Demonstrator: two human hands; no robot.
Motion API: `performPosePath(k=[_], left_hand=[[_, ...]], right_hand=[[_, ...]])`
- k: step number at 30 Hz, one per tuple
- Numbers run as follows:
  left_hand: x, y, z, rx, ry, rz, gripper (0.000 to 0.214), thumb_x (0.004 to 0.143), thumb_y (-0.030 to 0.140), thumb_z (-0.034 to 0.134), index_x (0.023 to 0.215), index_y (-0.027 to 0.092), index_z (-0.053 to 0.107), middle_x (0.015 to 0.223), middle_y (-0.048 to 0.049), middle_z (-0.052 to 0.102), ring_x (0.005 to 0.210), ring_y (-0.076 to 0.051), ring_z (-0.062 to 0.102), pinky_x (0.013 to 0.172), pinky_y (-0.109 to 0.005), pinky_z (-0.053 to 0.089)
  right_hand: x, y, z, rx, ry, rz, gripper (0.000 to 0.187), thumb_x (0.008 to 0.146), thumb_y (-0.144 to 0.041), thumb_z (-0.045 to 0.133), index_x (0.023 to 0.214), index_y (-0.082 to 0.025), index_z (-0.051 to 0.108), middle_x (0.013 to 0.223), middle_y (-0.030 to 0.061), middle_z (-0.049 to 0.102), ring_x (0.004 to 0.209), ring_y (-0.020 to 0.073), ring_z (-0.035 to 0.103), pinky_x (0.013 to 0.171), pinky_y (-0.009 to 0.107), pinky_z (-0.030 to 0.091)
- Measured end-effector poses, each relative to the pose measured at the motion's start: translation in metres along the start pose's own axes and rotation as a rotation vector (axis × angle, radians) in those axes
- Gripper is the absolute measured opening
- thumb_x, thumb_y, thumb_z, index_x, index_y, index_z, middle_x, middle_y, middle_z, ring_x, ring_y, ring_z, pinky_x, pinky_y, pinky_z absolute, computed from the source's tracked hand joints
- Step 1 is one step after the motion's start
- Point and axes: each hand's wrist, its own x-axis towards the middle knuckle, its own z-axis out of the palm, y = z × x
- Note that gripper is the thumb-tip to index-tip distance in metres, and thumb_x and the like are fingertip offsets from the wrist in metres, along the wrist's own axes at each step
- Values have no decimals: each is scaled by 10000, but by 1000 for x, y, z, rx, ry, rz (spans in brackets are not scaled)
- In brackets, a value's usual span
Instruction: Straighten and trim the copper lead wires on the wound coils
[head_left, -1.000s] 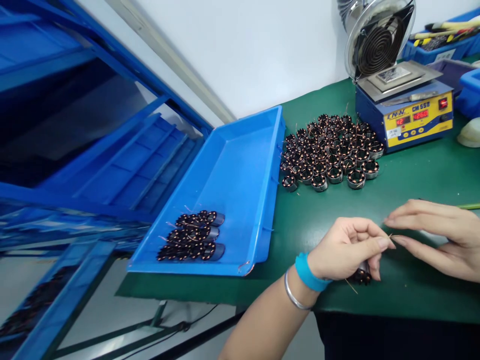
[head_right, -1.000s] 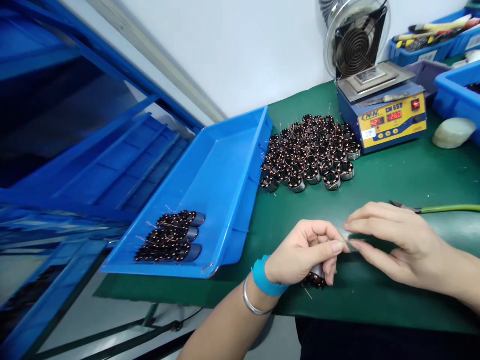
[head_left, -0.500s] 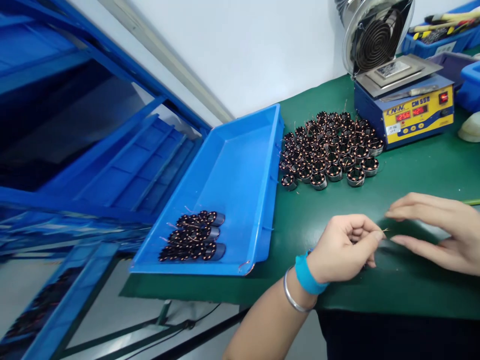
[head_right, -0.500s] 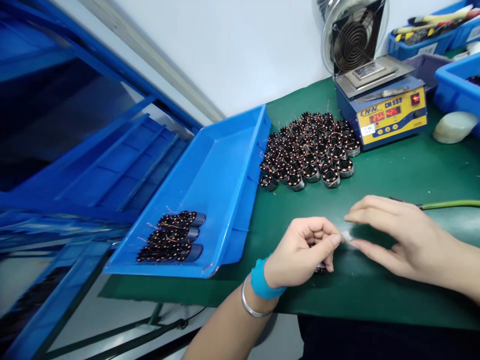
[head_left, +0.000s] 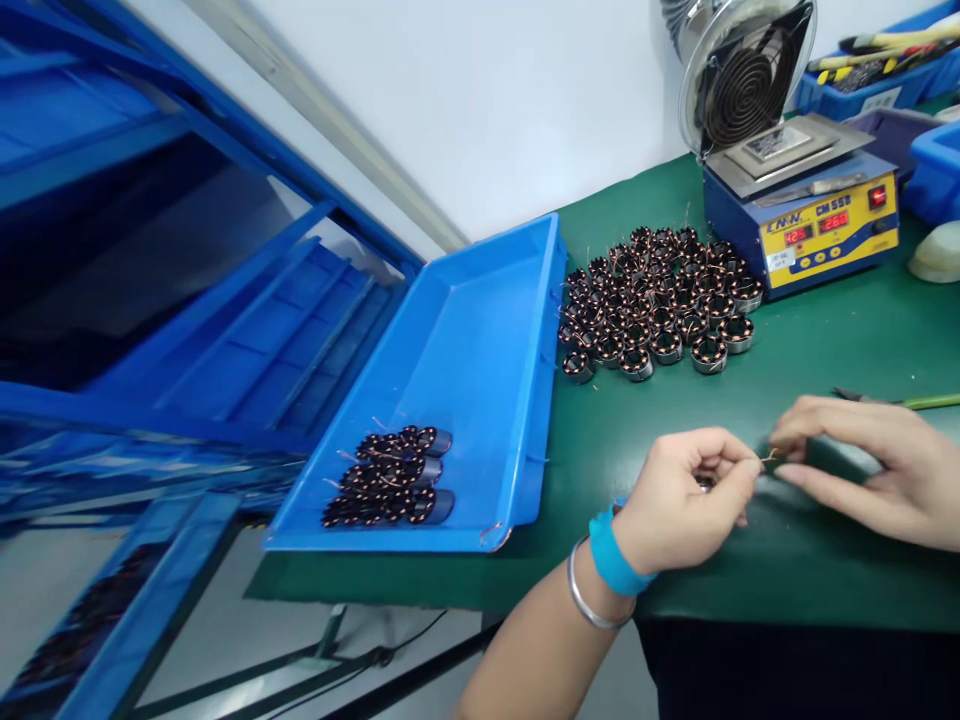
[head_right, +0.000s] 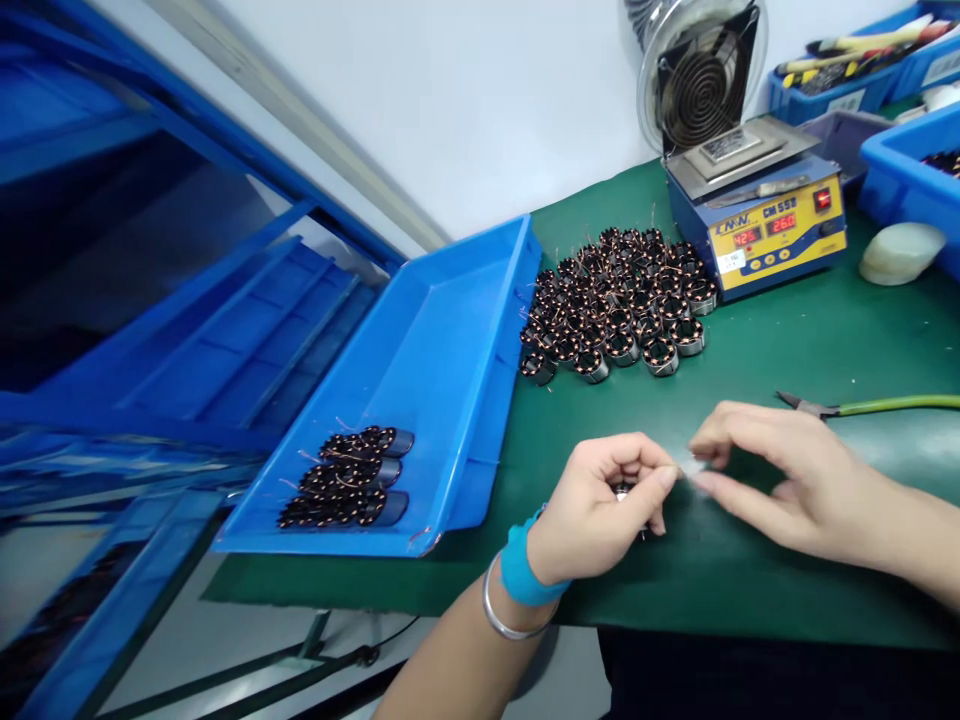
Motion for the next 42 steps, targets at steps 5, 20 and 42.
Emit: performPosePath(k=[5, 20, 42], left_hand=[[0, 0, -1, 4, -8, -1, 474, 936, 596, 907, 808, 210, 665, 626, 10, 632, 563, -132, 591, 582, -248, 468], [-4, -3, 3, 154, 92, 136, 296, 971, 400, 822, 794, 217, 673, 641, 7, 643, 592, -134, 574, 631, -270, 465], [-6, -3, 6, 239, 162, 237, 288, 965, 383, 855, 776, 213, 720, 668, -22, 692, 611, -143, 585, 672, -295, 505]], right_hand=[[-3, 2, 1, -390, 137, -345, 189, 1183, -172, 640, 1221, -254, 805, 1033, 50, 829, 876, 206, 753, 864, 371, 599], [-9, -2, 9, -440, 156, -270, 182, 1181, -149, 633, 1222, -259, 771, 1039, 21, 813, 884, 186, 758, 1165, 475, 571], [3, -7, 11, 396, -111, 345, 699, 1224, -716, 527, 772, -210, 698, 665, 29, 670, 581, 180, 648, 540, 296, 502]])
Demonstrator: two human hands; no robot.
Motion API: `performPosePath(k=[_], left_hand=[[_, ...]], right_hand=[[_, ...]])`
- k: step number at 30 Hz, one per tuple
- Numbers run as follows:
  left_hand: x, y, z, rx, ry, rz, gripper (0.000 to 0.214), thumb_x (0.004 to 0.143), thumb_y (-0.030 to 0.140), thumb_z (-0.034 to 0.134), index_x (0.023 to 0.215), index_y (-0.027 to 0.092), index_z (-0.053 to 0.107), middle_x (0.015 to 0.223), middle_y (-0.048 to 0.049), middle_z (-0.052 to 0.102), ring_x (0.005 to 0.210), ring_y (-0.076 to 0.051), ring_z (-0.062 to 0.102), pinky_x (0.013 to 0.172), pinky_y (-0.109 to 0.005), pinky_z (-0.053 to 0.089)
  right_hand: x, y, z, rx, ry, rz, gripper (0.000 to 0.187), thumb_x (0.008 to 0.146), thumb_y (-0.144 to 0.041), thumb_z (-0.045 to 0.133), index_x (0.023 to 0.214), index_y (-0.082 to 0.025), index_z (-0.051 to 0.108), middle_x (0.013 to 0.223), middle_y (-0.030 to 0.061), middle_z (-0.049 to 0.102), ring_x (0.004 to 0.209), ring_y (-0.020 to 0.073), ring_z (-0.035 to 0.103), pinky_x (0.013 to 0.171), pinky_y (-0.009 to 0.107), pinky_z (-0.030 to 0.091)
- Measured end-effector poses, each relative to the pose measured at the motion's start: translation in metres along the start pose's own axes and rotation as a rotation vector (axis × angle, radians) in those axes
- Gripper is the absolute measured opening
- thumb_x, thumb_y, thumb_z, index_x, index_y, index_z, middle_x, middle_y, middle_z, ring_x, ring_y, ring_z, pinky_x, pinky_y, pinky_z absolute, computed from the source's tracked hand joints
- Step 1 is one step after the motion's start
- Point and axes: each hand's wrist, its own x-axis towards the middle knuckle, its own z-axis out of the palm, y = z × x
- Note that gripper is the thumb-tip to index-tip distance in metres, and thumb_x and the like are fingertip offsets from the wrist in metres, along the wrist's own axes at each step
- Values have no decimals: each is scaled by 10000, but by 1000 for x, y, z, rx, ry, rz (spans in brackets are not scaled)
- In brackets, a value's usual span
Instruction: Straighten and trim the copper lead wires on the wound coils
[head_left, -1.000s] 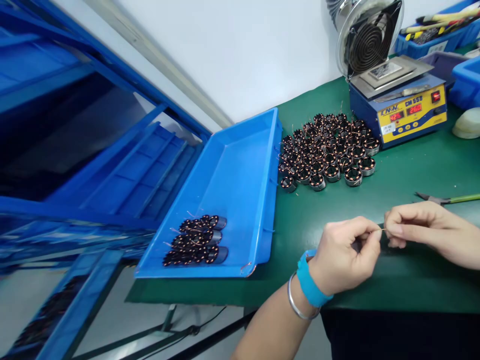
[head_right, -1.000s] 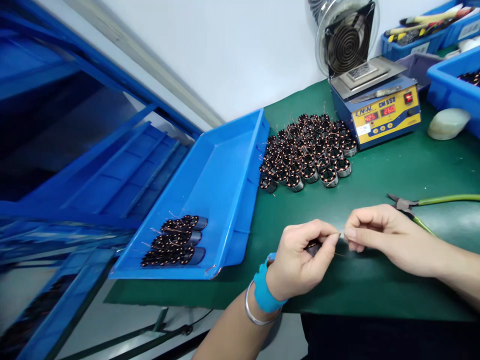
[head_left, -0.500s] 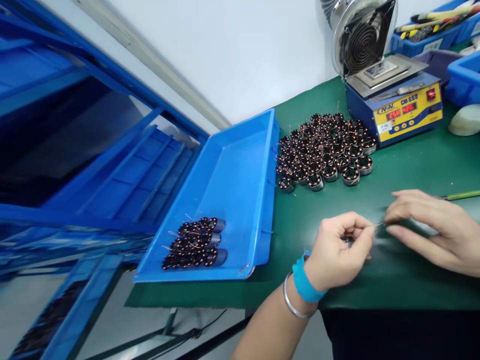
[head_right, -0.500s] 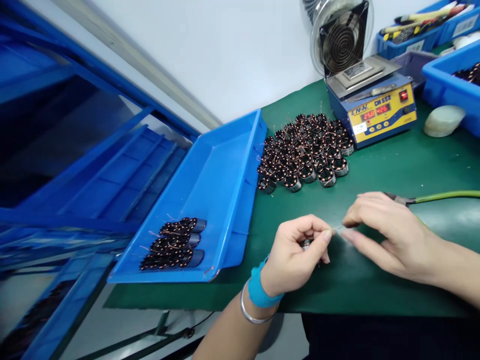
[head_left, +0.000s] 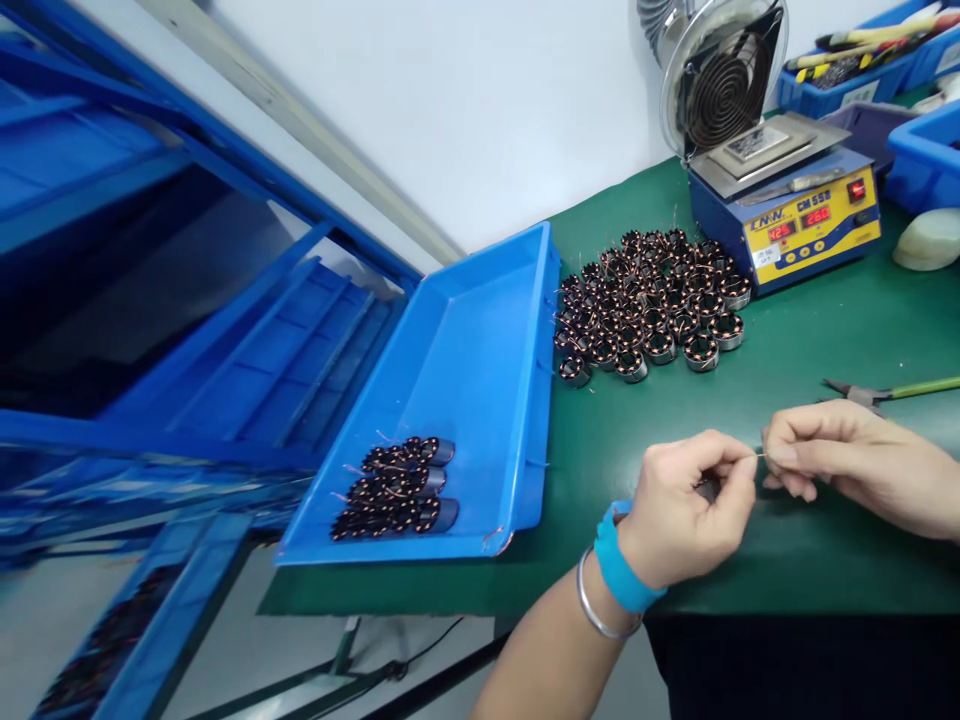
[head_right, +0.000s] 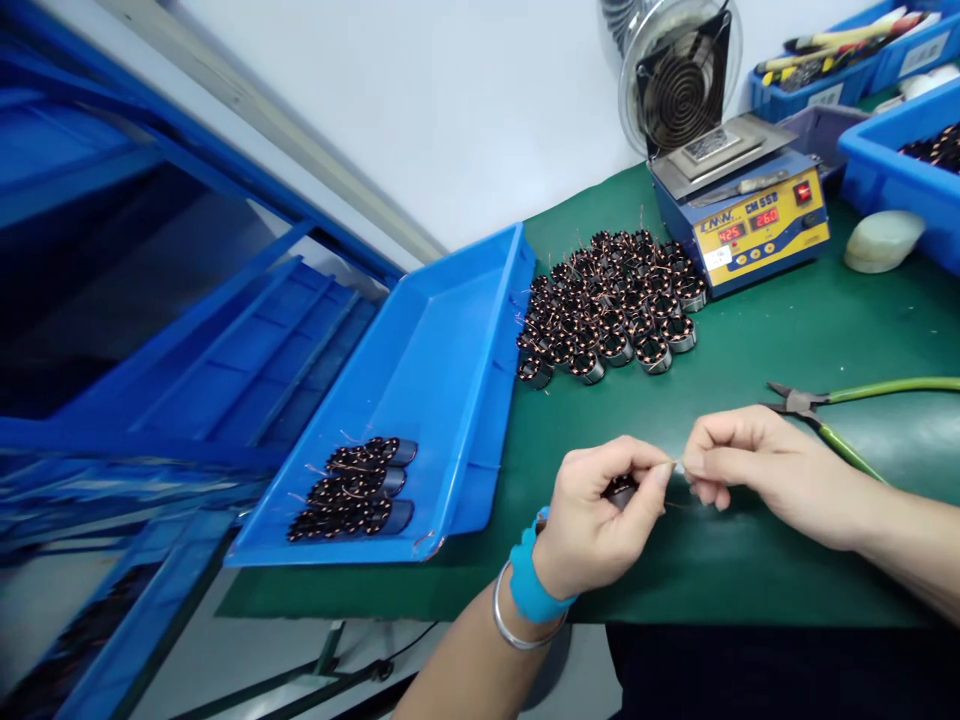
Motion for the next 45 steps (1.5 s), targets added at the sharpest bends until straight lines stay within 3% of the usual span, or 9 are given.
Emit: performPosePath(k=[5, 7, 14, 20, 28, 31, 35, 39, 45], left_hand=[[8, -3, -6, -400, -133, -335, 565, 832, 650, 1005, 799, 202, 662, 548, 21, 622, 506, -132, 610, 548, -234, 475], [11, -4, -9, -462, -163, -374, 601, 798, 672, 1029, 798, 198, 659, 529, 31, 606, 497, -129, 621, 535, -216, 472], [6, -5, -6, -414, -206, -325, 551, 869, 650, 974, 793, 213, 647, 550, 21, 613, 499, -135, 602, 539, -237, 476], [-1, -5, 1, 75, 17, 125, 230, 936, 311, 820, 754, 216, 717, 659, -22, 680, 608, -141, 568, 669, -291, 499], [6, -2, -4, -337, -154, -322, 534, 879, 633, 956, 782, 211, 643, 569, 0, 635, 514, -137, 610, 550, -239, 488], [2, -5, -1, -139, -94, -142, 394, 954, 493, 875, 773, 218, 657, 606, -4, 640, 547, -136, 583, 582, -259, 488], [-2, -7, 1, 125, 19, 154, 196, 944, 252, 762, 763, 222, 694, 655, 0, 647, 604, -128, 555, 650, -274, 481], [3, -2, -6, -89, 75, -44, 264, 943, 336, 815, 764, 221, 660, 607, 13, 638, 559, -122, 570, 604, -256, 476], [8, 4, -6, -332, -16, -282, 485, 832, 547, 998, 768, 201, 663, 569, 11, 642, 516, -114, 590, 565, -231, 488]], right_hand=[[-4, 8, -4, -655, 322, -586, 83, 1171, -269, 714, 1192, -229, 782, 971, 47, 815, 843, 197, 767, 852, 355, 636], [-9, 11, -5, -843, 328, -702, 168, 1156, -147, 686, 1279, -238, 754, 1055, 44, 833, 892, 194, 763, 1054, 431, 624], [-18, 14, -3, -909, 296, -696, 260, 1164, -88, 614, 1303, -221, 789, 1137, 74, 863, 982, 223, 780, 1240, 530, 518], [-1, 0, -1, -30, -18, 15, 728, 1229, -752, 471, 787, -215, 684, 689, 37, 688, 622, 191, 681, 588, 304, 543], [-6, 10, -8, -869, 273, -717, 153, 1212, -177, 607, 1263, -235, 739, 1060, 44, 831, 905, 194, 766, 1108, 444, 567], [-4, 6, -5, -862, 215, -687, 196, 1209, -144, 555, 1152, -232, 721, 977, 14, 800, 830, 174, 730, 1106, 437, 550], [-4, -6, -22, -464, 57, -347, 381, 1260, -384, 545, 945, -237, 701, 822, 3, 704, 685, 153, 664, 661, 285, 510], [-8, -9, -46, -486, 250, -186, 444, 1218, -568, 643, 925, -250, 742, 815, 23, 711, 671, 173, 626, 632, 305, 486], [5, -4, -10, -551, 271, -469, 165, 1220, -389, 640, 1168, -282, 754, 981, 29, 816, 814, 204, 771, 730, 331, 571]])
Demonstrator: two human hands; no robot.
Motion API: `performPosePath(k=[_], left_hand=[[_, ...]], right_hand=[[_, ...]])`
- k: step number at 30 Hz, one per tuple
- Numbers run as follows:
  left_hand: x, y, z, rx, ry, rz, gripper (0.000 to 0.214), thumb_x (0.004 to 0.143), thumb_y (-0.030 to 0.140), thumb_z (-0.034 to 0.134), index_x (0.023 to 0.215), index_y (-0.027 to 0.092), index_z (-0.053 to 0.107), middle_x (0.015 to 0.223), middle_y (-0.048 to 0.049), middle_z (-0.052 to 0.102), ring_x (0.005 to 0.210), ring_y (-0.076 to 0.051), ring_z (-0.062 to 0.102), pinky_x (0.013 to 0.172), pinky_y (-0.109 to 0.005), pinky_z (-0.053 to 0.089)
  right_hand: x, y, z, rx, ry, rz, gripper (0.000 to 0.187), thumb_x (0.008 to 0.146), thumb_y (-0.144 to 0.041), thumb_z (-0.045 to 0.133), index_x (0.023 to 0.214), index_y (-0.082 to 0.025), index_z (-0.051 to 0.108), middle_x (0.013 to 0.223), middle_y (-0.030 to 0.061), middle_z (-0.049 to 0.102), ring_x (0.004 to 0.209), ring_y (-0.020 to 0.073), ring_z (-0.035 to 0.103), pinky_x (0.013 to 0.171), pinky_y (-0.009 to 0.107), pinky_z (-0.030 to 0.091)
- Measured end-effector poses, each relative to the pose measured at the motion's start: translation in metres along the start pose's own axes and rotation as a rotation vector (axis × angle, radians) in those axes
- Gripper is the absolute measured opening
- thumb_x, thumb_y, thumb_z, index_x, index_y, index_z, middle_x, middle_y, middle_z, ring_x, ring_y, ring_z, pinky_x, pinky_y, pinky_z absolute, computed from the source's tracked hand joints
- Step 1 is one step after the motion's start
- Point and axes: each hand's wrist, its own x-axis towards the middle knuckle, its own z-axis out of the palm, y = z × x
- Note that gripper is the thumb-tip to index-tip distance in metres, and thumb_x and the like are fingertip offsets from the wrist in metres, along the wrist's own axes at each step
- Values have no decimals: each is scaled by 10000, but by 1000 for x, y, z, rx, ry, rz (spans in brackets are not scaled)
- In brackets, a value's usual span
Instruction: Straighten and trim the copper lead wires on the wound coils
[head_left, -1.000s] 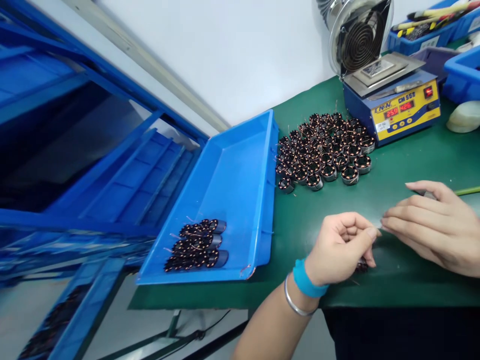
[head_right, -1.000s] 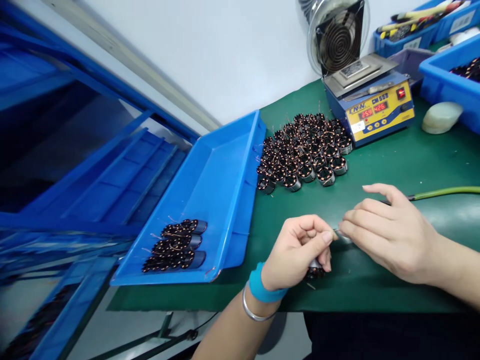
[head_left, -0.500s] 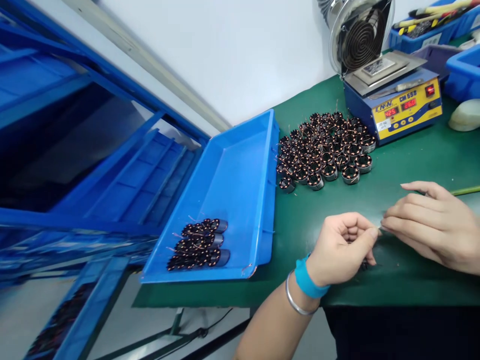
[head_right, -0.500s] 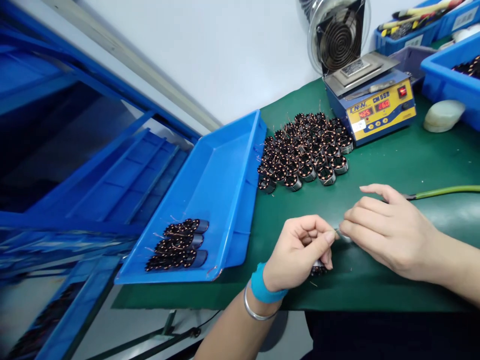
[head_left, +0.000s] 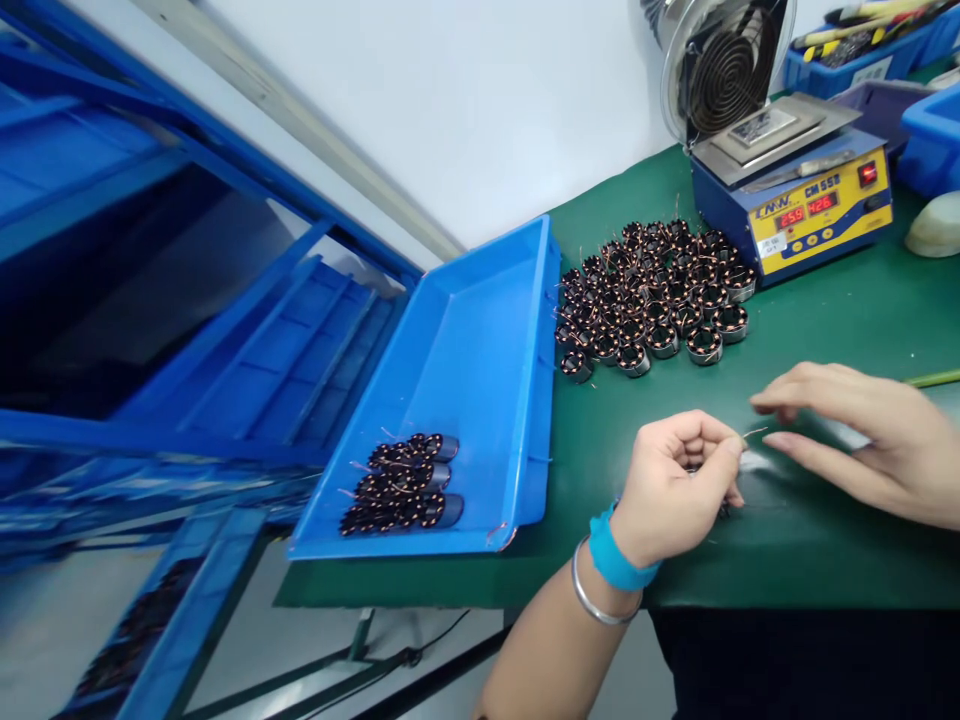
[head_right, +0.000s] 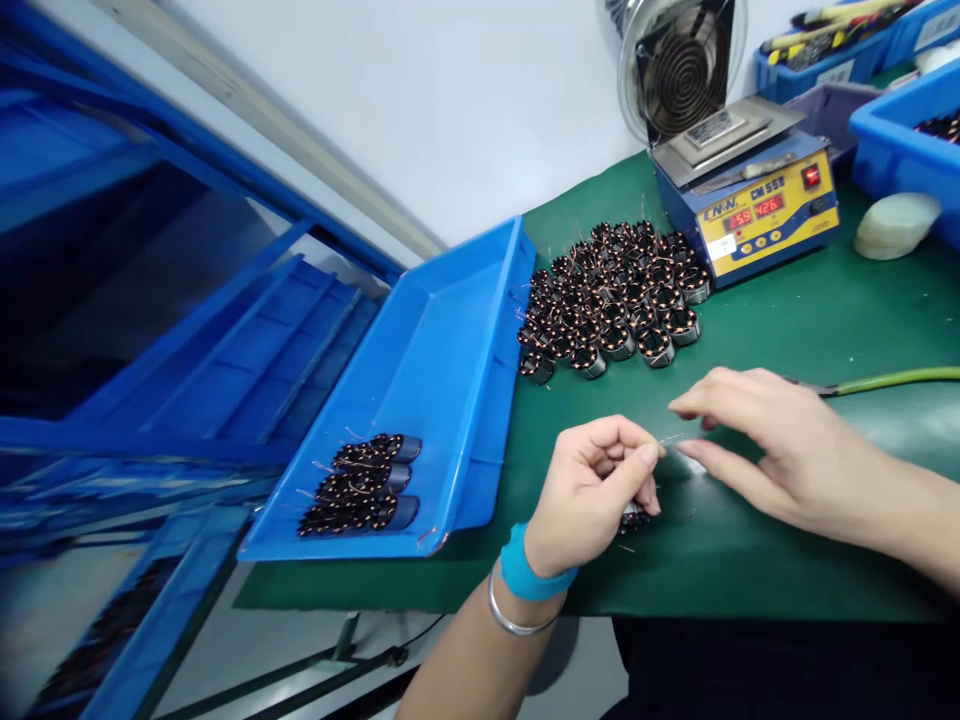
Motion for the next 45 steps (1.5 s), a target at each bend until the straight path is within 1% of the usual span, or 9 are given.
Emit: performPosePath(k=[4, 8, 11, 13, 20, 30, 35, 40, 45], left_hand=[[0, -2, 2, 3, -24, -20, 476, 820, 518, 1008, 761, 194, 665, 569, 12, 647, 517, -105, 595, 564, -222, 480], [4, -6, -1, -65, 30, -10, 427, 847, 507, 964, 806, 193, 677, 556, 40, 610, 514, -114, 616, 571, -229, 499], [9, -11, -1, -193, 105, -10, 428, 839, 519, 957, 830, 191, 681, 566, 61, 593, 515, -112, 618, 594, -237, 533], [12, -15, 0, -270, 115, -28, 469, 806, 537, 990, 838, 184, 683, 588, 60, 609, 526, -108, 624, 601, -234, 544], [14, -21, -1, -346, -102, -227, 692, 540, 419, 1211, 953, 142, 730, 833, -13, 786, 684, -134, 756, 714, -263, 634], [14, -23, 3, -247, -139, -226, 614, 622, 500, 1172, 813, 159, 699, 778, -30, 784, 658, -113, 705, 689, -244, 569], [14, -22, 1, -261, -105, -221, 597, 641, 500, 1152, 827, 155, 702, 739, -24, 759, 618, -116, 704, 646, -233, 556], [15, -22, 0, -258, -108, -206, 585, 664, 527, 1125, 819, 156, 701, 750, -34, 761, 606, -115, 685, 630, -244, 558], [16, -22, -1, -277, -96, -197, 589, 656, 529, 1131, 805, 156, 701, 741, -30, 762, 591, -105, 670, 618, -231, 539]], right_hand=[[4, 4, -3, 1, -37, 22, 292, 1213, -329, 596, 948, -247, 688, 840, 14, 754, 701, 174, 698, 653, 297, 521], [0, 4, -24, 114, -46, 266, 371, 1214, -501, 651, 953, -250, 732, 766, 15, 712, 619, 152, 641, 570, 265, 514], [-3, -10, -12, 402, -206, 397, 496, 1114, -718, 755, 1092, -229, 836, 840, 51, 793, 675, 185, 729, 610, 280, 612], [-3, -18, 3, 470, -261, 431, 529, 1114, -718, 736, 1019, -210, 849, 805, 56, 788, 660, 184, 721, 609, 283, 617], [-1, -10, 13, 598, -207, 533, 579, 1090, -733, 775, 847, -208, 788, 707, 51, 781, 615, 177, 763, 605, 243, 633], [1, -8, 14, 569, -200, 582, 666, 1008, -809, 837, 754, -208, 703, 645, 45, 740, 524, 162, 650, 513, 256, 529], [0, 1, 2, 337, -20, 434, 539, 1109, -703, 761, 847, -232, 786, 710, 33, 764, 598, 173, 706, 585, 276, 582], [-6, 1, 2, 198, -64, 195, 241, 1165, -367, 692, 1008, -263, 842, 897, 31, 843, 714, 190, 788, 681, 307, 635], [-8, -1, 3, 173, -83, 117, 184, 1147, -259, 685, 1017, -266, 816, 867, 5, 838, 661, 169, 777, 637, 280, 637]])
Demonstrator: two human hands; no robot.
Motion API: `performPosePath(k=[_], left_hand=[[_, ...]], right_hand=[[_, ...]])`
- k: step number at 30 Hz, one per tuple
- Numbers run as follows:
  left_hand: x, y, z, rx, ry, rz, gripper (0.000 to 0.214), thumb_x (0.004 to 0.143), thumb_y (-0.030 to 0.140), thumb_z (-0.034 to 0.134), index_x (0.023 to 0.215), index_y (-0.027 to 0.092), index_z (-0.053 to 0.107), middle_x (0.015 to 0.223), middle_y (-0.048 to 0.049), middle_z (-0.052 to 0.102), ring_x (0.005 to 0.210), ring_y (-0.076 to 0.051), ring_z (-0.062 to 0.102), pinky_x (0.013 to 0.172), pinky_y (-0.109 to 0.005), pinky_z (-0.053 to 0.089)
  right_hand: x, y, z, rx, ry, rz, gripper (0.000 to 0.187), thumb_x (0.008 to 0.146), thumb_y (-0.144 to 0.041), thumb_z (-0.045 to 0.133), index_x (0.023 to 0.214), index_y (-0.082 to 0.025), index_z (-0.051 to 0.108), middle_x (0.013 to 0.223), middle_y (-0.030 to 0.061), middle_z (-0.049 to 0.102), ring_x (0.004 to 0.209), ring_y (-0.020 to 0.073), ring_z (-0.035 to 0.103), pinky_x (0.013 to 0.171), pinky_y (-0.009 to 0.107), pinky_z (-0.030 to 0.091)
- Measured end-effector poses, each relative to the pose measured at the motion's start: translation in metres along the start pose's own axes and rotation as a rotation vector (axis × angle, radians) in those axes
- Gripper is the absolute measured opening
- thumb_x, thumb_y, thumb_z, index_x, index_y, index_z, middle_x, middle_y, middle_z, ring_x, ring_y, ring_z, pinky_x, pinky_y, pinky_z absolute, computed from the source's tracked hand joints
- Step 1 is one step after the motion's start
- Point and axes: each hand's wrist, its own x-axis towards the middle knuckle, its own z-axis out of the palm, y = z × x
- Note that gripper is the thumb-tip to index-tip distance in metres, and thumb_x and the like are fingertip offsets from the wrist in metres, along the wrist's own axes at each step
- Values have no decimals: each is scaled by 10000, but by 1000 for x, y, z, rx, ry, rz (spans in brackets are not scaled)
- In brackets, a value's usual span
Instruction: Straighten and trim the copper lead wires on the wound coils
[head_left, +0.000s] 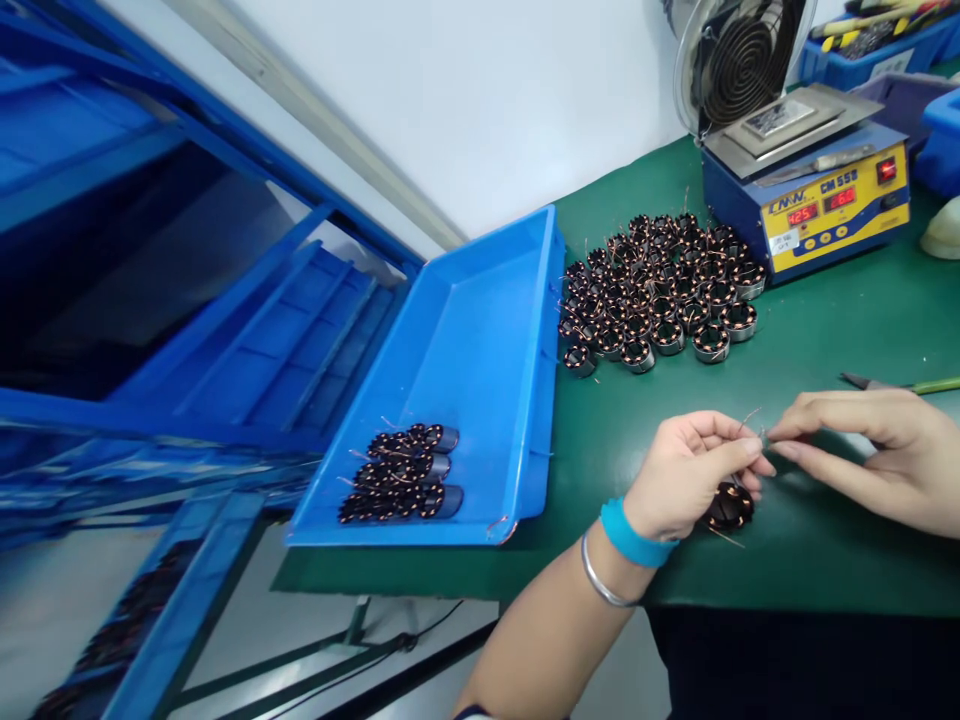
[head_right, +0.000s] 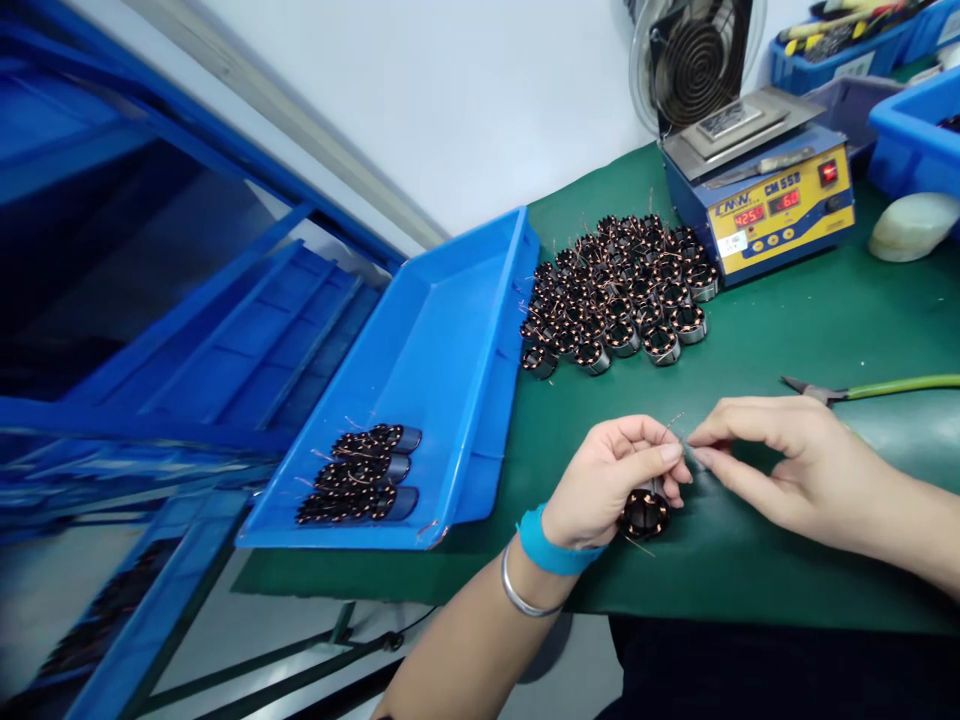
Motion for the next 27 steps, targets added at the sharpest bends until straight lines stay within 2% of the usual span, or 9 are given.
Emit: performPosePath(k=[4, 9, 14, 20, 27], left_hand=[[0, 1, 0, 5, -9, -10, 591, 632, 517, 1142, 798, 158, 702, 722, -23, 756, 585, -105, 668, 607, -224, 529], [1, 1, 1, 17, 6, 0, 577, 640, 523, 1124, 782, 161, 698, 717, -24, 750, 586, -107, 660, 605, -228, 517], [1, 1, 0, 35, -7, -4, 580, 652, 540, 1117, 788, 166, 696, 711, -22, 739, 587, -108, 651, 604, -232, 509], [0, 1, 0, 28, 0, 1, 596, 649, 552, 1127, 785, 164, 696, 701, -13, 735, 581, -101, 651, 605, -226, 513], [-1, 1, 0, 32, -27, -2, 584, 645, 534, 1134, 769, 167, 698, 677, -10, 731, 568, -98, 647, 601, -220, 516]], right_hand=[[-1, 0, -1, -60, 40, -25, 121, 1139, -256, 715, 1060, -273, 805, 927, 24, 865, 714, 201, 820, 643, 306, 661], [-2, -2, 2, 19, 5, -29, 170, 1162, -253, 679, 1089, -287, 829, 902, 14, 845, 682, 185, 790, 651, 299, 669], [-2, 0, 0, -78, 73, -32, 108, 1142, -248, 716, 1086, -276, 805, 926, 37, 857, 711, 211, 813, 636, 317, 676], [-2, -3, 3, -50, 44, -82, 145, 1152, -190, 671, 1110, -286, 772, 907, -7, 840, 685, 170, 795, 624, 266, 641], [0, 0, 2, -168, 43, -184, 139, 1182, -164, 626, 1173, -269, 717, 955, 17, 824, 751, 160, 802, 683, 257, 650]])
